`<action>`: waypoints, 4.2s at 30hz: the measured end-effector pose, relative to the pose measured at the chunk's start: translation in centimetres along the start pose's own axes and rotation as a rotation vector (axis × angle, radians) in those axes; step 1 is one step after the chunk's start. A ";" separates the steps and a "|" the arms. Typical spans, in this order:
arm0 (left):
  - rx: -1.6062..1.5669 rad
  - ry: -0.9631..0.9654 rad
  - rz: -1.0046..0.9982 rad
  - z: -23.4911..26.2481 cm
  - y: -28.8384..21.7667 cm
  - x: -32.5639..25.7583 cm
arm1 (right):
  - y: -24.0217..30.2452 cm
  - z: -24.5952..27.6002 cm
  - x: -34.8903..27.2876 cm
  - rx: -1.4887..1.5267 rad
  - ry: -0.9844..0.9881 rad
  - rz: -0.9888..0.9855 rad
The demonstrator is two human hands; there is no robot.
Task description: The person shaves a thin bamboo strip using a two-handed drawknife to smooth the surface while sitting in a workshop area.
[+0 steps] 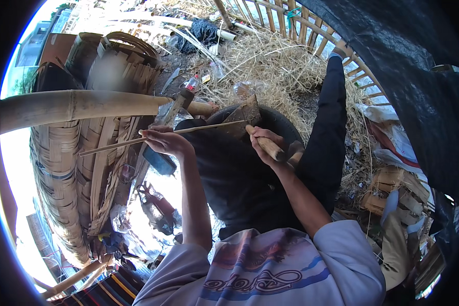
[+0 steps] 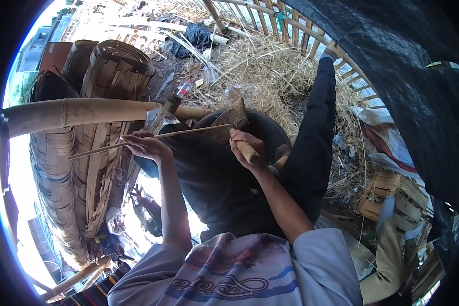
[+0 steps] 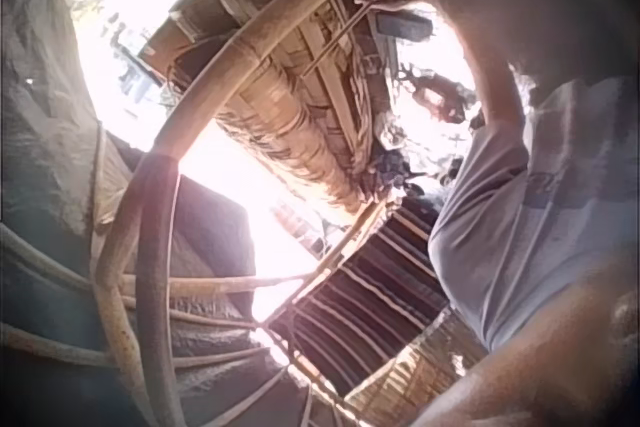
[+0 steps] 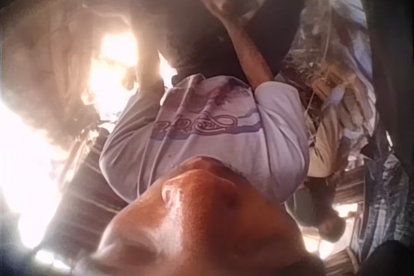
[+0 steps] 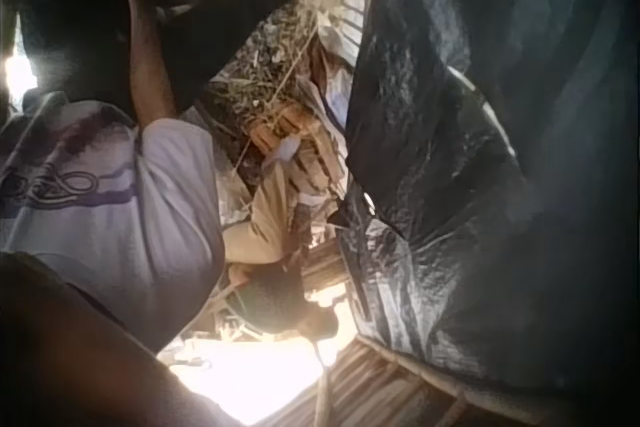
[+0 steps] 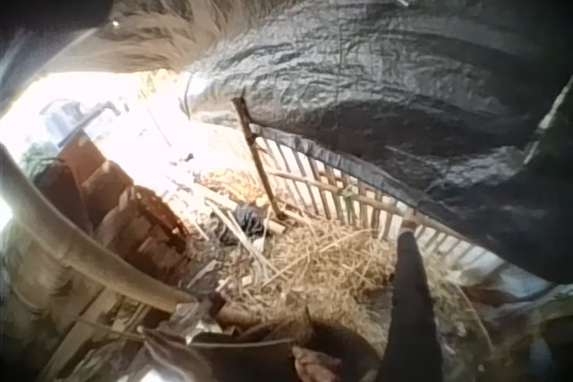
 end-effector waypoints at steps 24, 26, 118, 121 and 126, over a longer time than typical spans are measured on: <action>0.255 0.107 0.055 -0.6 1.9 0.5 | -0.7 0.3 0.1 0.086 0.016 0.089; 0.210 0.154 0.021 -0.4 3.1 1.0 | -2.5 0.3 -1.0 -0.032 0.052 0.028; -0.537 0.059 0.283 0.6 2.3 -0.2 | 1.2 -0.6 -1.8 -0.212 0.152 0.071; -0.496 0.085 0.311 0.9 2.5 -0.6 | -0.3 -0.4 -1.9 -0.332 0.249 -0.262; -0.533 0.109 0.283 1.0 2.1 -0.3 | 2.6 -1.2 -1.5 -0.118 0.161 0.121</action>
Point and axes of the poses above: each hand's wrist, its own x-axis towards the middle knuckle, its own z-axis out of the back of the hand, y = z × x, the point moved 3 cm from there along x, towards the middle knuckle, and after that the axes turned 13 degrees about -z, right-handed, at the moved point
